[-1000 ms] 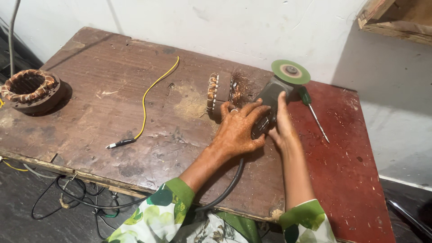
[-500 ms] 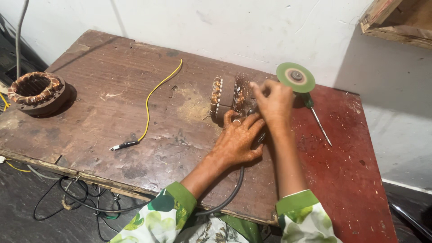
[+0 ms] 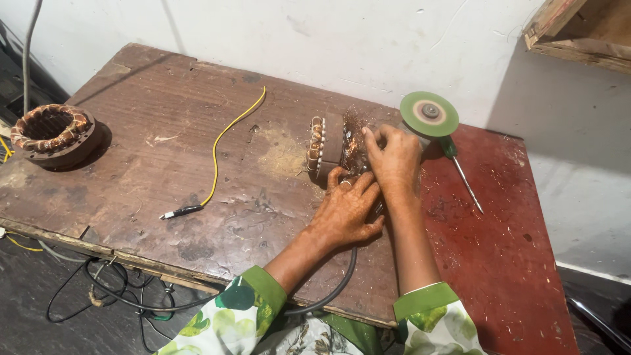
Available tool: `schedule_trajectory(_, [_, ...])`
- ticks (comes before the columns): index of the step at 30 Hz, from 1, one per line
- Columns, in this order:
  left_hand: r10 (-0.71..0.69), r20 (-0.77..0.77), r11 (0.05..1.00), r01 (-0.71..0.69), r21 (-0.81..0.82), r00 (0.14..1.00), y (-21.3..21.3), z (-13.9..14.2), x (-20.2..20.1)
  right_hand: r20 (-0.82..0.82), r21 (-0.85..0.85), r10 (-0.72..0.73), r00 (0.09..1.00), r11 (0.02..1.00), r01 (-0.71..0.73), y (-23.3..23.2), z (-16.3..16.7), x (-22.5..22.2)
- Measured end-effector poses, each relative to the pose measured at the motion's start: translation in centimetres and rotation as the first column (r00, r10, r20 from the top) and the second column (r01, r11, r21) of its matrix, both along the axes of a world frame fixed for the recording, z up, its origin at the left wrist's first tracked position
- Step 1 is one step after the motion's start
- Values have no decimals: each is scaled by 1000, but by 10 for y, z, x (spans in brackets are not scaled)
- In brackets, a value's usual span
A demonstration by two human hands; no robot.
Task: The person uses an angle grinder to grind the surface of a cylindrical motor stator, rotating it to access different areas. After grinding, they pull away loose copper wire strands from the stator by hand.
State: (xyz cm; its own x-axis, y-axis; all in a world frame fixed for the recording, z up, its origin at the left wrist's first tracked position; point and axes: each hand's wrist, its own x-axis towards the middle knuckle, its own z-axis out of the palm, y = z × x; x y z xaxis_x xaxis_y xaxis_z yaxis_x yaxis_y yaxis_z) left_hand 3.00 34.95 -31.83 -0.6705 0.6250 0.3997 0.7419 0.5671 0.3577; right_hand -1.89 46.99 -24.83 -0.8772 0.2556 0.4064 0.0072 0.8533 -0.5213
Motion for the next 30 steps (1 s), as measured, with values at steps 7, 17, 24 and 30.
schedule_trajectory(7, [-42,-4,998,42,-43,999,-2,10,2,-56,49,29,998,998,-26,4,-5,-2])
schedule_trajectory(17, [311,231,764,-387,516,922,-51,35,-21,-46,-274,35,998,961,-46,-6,-6,-7])
schedule_trajectory(24, [-549,675,192,-712,675,492,-29,61,-52,-60,-572,164,985,803,-169,-6,-1,-23])
schedule_trajectory(30, [-587,598,208,-612,763,545,-30,64,-77,-130,-620,146,981,760,-195,-9,-15,-27])
